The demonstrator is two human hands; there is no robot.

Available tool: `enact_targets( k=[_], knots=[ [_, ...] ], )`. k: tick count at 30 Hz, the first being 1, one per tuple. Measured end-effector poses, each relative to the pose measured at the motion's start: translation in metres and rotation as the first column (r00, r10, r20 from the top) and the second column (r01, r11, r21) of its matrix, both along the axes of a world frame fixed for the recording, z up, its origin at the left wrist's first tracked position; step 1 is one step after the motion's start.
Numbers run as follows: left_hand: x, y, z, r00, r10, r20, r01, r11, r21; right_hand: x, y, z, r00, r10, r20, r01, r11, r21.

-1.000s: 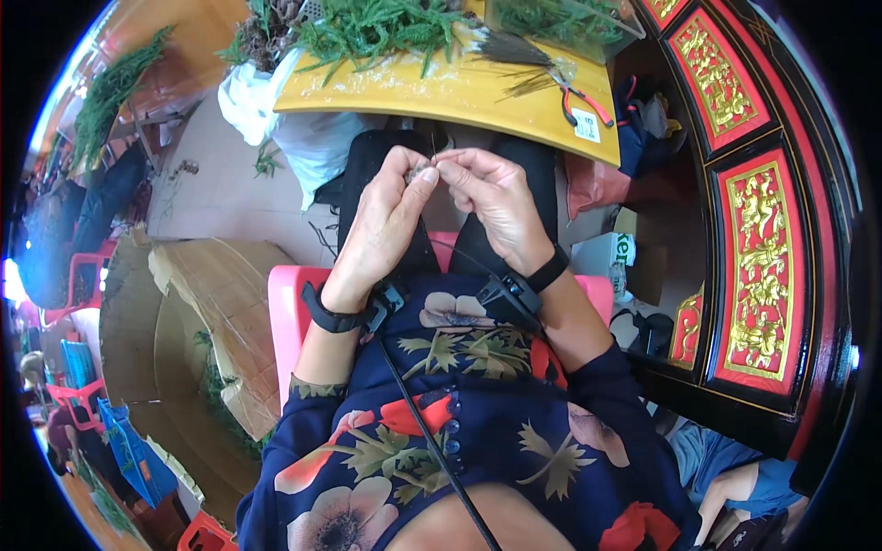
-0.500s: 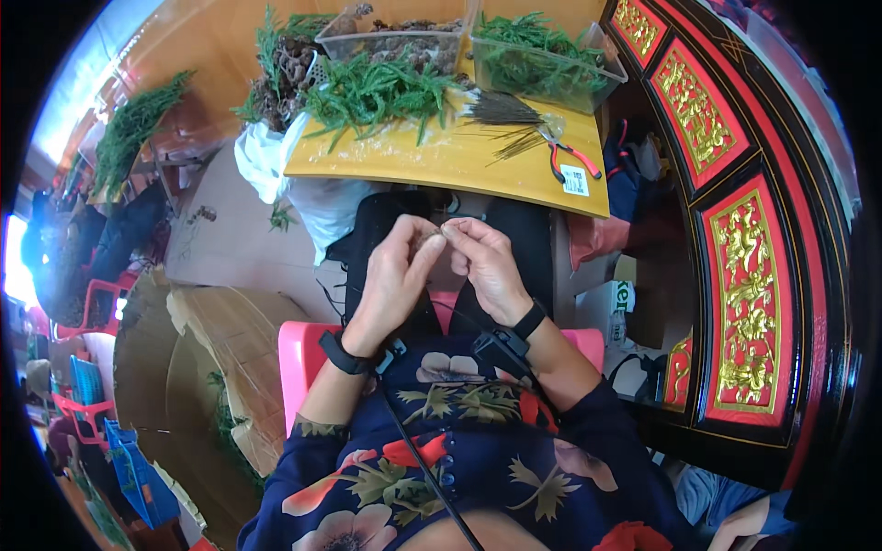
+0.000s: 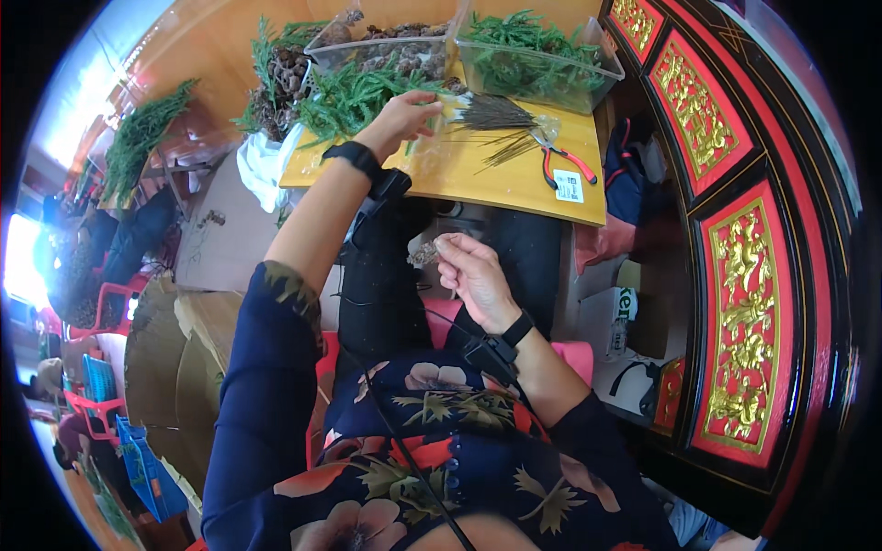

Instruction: Assembling artificial evergreen branches using wire cutters to trim and secure parts.

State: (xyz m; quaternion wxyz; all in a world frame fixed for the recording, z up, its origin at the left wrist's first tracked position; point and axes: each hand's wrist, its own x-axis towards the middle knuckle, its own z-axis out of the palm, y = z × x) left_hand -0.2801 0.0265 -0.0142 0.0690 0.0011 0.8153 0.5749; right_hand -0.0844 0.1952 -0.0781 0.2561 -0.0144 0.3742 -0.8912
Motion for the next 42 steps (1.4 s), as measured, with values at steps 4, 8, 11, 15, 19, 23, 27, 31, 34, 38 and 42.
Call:
enact_targets(
  k=[4, 8, 11, 15, 19, 23, 27, 31, 34, 38, 42],
  knots=[
    [-0.019, 0.005, -0.010, 0.991, 0.122, 0.053, -0.126, 0.989, 0.078, 0.001, 0.001, 0.002, 1.000, 0.015, 0.014, -0.014, 0.999, -0.038],
    [-0.010, 0.005, 0.008, 0.961, 0.148, -0.233, -0.088, 0.964, 0.251, 0.005, 0.004, 0.003, 0.999, 0.013, 0.044, -0.009, 0.996, -0.093],
    [0.018, -0.017, 0.005, 0.943, 0.153, -0.295, -0.016, 0.908, 0.419, 0.004, 0.001, 0.004, 0.999, 0.043, 0.023, -0.041, 0.996, -0.079],
    [0.062, -0.051, -0.026, 0.979, 0.178, -0.096, -0.122, 0.899, 0.421, 0.003, -0.001, 0.007, 0.997, 0.079, 0.016, -0.077, 0.993, -0.089],
    [0.084, -0.075, -0.035, 0.967, 0.247, 0.068, -0.245, 0.969, -0.035, 0.000, 0.000, 0.004, 0.998, 0.058, 0.040, -0.055, 0.996, -0.068],
    [0.084, -0.080, -0.032, 0.912, 0.247, -0.328, -0.394, 0.754, -0.525, -0.001, -0.003, 0.006, 0.999, 0.039, 0.030, -0.036, 0.994, -0.105],
    [0.077, -0.061, -0.026, 0.745, 0.050, -0.665, -0.544, 0.622, -0.563, 0.002, -0.002, 0.004, 0.998, 0.042, 0.038, -0.038, 0.994, -0.105],
    [0.056, -0.060, -0.040, 0.764, -0.054, -0.643, -0.510, 0.559, -0.653, 0.002, 0.000, 0.004, 0.996, 0.086, -0.001, -0.085, 0.991, -0.104],
    [0.046, -0.060, -0.039, 0.825, -0.072, -0.561, -0.463, 0.484, -0.743, 0.003, -0.001, 0.006, 0.997, 0.080, -0.008, -0.081, 0.991, -0.103],
    [0.044, -0.067, -0.031, 0.887, -0.012, -0.461, -0.414, 0.420, -0.808, 0.001, -0.001, 0.008, 0.996, 0.084, -0.005, -0.084, 0.992, -0.096],
    [0.050, -0.076, -0.015, 0.940, 0.151, -0.305, -0.332, 0.607, -0.722, -0.002, 0.000, 0.007, 0.997, 0.074, -0.008, -0.075, 0.993, -0.091]
  ],
)
